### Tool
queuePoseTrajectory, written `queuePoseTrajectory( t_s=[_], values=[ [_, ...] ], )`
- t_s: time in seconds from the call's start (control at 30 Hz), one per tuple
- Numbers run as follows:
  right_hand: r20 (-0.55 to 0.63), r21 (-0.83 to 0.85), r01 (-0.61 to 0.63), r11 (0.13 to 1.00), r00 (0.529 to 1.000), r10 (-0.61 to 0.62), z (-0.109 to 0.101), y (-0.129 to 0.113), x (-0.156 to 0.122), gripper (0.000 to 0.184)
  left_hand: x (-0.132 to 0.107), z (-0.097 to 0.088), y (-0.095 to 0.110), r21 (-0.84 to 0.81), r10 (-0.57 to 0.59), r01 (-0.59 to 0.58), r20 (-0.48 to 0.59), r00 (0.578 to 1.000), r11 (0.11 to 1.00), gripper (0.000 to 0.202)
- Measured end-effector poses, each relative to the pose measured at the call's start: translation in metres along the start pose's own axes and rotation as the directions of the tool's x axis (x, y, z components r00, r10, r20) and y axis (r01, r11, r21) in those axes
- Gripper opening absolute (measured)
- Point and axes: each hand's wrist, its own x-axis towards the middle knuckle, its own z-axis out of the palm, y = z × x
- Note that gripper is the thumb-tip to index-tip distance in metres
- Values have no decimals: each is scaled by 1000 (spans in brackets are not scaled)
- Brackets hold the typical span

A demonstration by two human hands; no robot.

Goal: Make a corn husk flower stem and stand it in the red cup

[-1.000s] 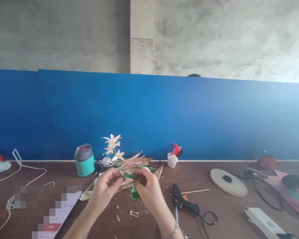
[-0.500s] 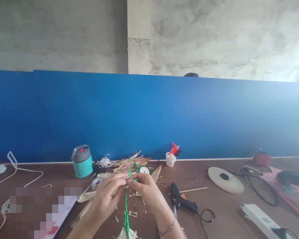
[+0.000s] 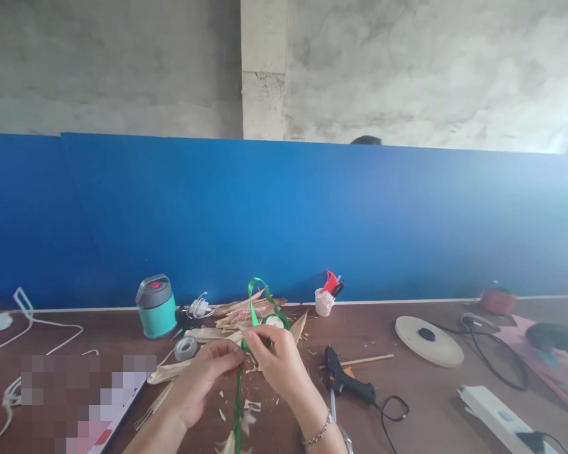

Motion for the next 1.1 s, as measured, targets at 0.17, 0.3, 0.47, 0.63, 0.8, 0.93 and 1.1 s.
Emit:
queuePoseTrajectory(
  t_s=[0.17, 0.3, 0.47, 0.63, 0.8, 0.93, 1.1],
  values=[
    [-48, 142, -98, 985, 993, 106, -9, 16, 7, 57, -3, 2, -4, -99, -213, 236, 196, 957, 967, 25],
    [-194, 338, -191, 922, 944, 267, -28, 43, 19, 65, -4, 2, -7, -47, -251, 271, 257, 933, 961, 26],
    [-157, -37, -366, 930, 921, 356, -56, 66, 18, 45, 3, -3, -5, -27, -138, 142, 109, 984, 989, 32],
    [-87, -421, -413, 808, 905, 417, -61, 65, -28, 22, 14, -10, -9, 15, -54, 55, -75, 996, 998, 30],
    [-80, -746, -368, 555, 877, 474, -36, 71, -83, 25, 16, -13, -11, -4, -83, 83, -74, 994, 997, 31],
    [-112, -864, -349, 362, 835, 539, -27, 82, -99, 45, 14, -14, -8, -28, -84, 83, -20, 996, 996, 33],
    [-157, -858, -341, 386, 887, 434, -31, 94, -99, 37, 11, -14, -4, -25, -84, 85, 45, 995, 996, 33]
  ],
)
